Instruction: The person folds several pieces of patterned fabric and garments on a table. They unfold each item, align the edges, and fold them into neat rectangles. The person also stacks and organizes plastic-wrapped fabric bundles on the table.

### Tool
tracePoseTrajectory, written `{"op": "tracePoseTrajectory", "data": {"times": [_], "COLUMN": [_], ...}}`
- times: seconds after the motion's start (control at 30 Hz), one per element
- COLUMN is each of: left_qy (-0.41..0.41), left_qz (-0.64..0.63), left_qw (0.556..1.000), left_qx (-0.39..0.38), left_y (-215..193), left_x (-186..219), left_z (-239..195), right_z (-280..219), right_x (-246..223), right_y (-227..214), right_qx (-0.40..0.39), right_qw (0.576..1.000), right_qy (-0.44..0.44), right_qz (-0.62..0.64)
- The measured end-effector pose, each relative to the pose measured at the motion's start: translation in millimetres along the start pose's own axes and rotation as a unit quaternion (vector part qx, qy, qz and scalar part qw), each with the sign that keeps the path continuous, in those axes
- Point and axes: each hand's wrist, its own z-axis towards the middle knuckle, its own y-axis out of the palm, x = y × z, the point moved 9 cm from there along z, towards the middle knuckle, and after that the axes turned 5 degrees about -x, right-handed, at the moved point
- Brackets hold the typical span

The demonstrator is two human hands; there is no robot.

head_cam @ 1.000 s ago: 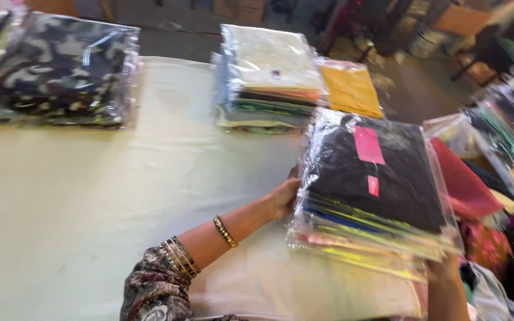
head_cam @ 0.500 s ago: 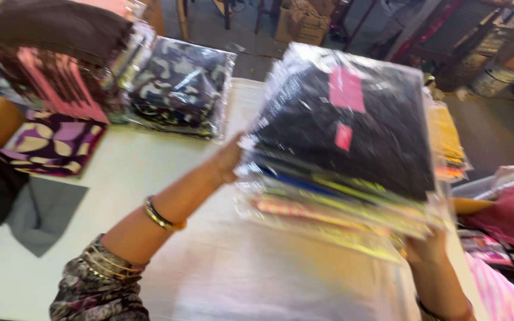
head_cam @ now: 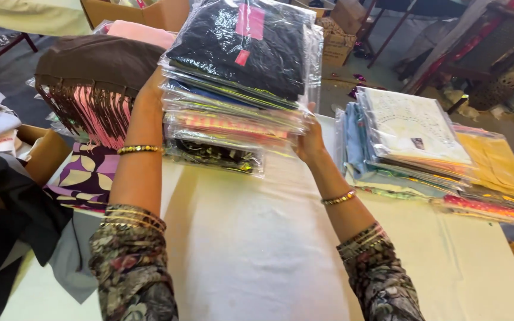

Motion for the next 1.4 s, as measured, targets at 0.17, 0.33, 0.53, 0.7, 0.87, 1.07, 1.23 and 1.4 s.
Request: {"op": "tracePoseTrajectory", "data": {"times": [0.17, 0.33, 0.53, 0.7, 0.87, 1.07, 1.23, 1.4], "left_qy": [0.067, -0.003, 0.383, 0.262, 0.097, -0.052, -0.074, -0.067], "left_qz": [-0.002, 0.074, 0.347, 0.664, 0.695, 0.670, 0.686, 0.674], "left_qw": [0.997, 0.984, 0.796, 0.676, 0.703, 0.735, 0.718, 0.731], "left_qx": [0.024, 0.160, 0.315, 0.183, 0.118, 0.092, 0.095, 0.086], "left_y": [-92.3, -50.0, -9.6, 109.2, 104.3, 83.6, 82.2, 86.2], "left_x": [-43.5, 14.3, 124.4, 138.5, 99.4, 61.8, 58.0, 60.2], "left_z": [59.3, -20.0, -90.2, -22.2, 0.9, -5.6, -4.3, -5.4], "right_z": [16.7, 17.6, 21.2, 16.6, 23.0, 27.4, 26.7, -17.9], "right_x": [23.9, 38.5, 23.5, 19.7, 35.7, 40.7, 48.4, 15.5], "right_y": [38.6, 6.5, 38.5, 63.4, 74.0, 90.4, 86.9, 59.6], "right_qx": [0.054, 0.086, 0.039, 0.046, 0.025, 0.015, 0.028, 0.237], "right_qw": [0.998, 0.994, 0.993, 0.990, 0.993, 0.994, 0.994, 0.929], "right_qy": [0.021, 0.058, 0.078, 0.091, 0.089, 0.088, 0.074, 0.060], "right_qz": [-0.015, -0.024, -0.077, -0.094, -0.070, -0.067, -0.070, -0.278]}}
